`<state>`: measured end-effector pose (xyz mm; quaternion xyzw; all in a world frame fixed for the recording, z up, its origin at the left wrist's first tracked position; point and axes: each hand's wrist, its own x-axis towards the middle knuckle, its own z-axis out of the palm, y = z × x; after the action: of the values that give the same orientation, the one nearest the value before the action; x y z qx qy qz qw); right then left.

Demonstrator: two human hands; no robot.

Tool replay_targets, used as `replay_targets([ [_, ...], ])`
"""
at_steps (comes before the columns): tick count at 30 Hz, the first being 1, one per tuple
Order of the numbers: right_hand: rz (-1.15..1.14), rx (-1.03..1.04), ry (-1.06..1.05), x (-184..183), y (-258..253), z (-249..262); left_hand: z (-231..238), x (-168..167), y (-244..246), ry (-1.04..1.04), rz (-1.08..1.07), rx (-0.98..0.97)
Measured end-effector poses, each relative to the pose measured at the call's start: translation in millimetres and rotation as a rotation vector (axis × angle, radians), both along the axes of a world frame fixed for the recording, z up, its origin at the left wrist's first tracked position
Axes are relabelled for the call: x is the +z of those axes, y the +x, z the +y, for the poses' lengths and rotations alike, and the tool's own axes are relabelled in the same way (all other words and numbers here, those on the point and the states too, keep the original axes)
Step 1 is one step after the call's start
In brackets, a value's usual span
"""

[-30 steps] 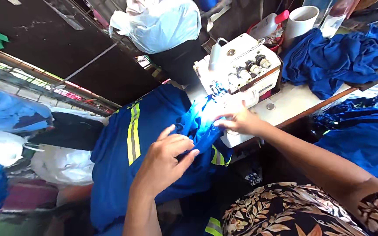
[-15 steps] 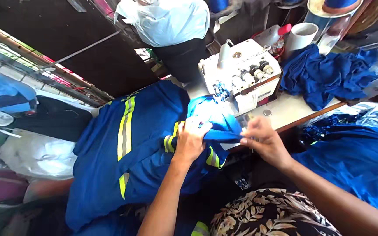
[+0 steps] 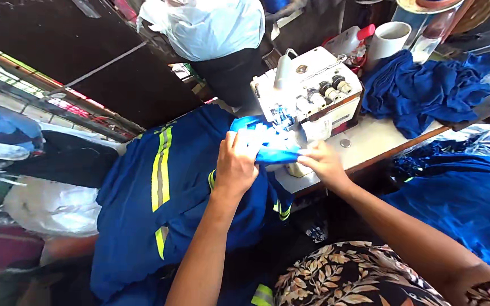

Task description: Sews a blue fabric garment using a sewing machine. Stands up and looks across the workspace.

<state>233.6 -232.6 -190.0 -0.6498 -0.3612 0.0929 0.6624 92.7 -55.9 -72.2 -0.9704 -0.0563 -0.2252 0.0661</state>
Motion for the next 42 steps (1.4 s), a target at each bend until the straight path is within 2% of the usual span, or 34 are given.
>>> replay_targets([
  [4,0.000,-0.048,-0.024,6.4,15.3,30.3,-11.5,39.2,-3.7,-0.011,0.118,0.079],
  [6,-0.024,-0.089,-0.047,7.1,15.7,35.2,-25.7,50.2,-8.6,-0.015,0.127,0.032],
  [8,-0.072,-0.094,-0.079,6.6,16.6,33.5,-43.1,41.1,-9.0,-0.054,0.107,-0.074],
  [13,-0.247,-0.045,-0.018,1.4,21.2,19.6,-62.3,-21.7,2.1,-0.227,-0.026,-0.289],
  [20,-0.182,-0.060,0.062,-10.0,9.5,13.2,-44.2,-59.5,3.0,-0.056,0.062,-0.028],
  [27,-0.169,-0.109,0.027,-6.8,8.2,15.9,-51.7,-57.0,10.5,-0.031,0.071,0.081],
  [29,-0.214,-0.146,0.002,-4.8,10.4,20.7,-53.4,-45.0,18.1,-0.099,0.131,0.143],
  [33,-0.375,-0.227,-0.117,7.2,10.2,24.9,-45.9,-20.4,43.7,-0.194,0.439,0.353],
  [38,-0.635,-0.202,-0.142,6.0,-11.1,15.3,-14.0,-12.8,65.2,-0.216,0.500,0.425],
  [40,-0.682,-0.142,-0.161,3.8,-22.1,6.5,8.1,-17.2,76.0,-0.240,0.513,0.471],
  [42,-0.659,-0.097,-0.170,1.0,-27.7,-6.3,14.8,-22.2,67.1,-0.197,0.528,0.511],
])
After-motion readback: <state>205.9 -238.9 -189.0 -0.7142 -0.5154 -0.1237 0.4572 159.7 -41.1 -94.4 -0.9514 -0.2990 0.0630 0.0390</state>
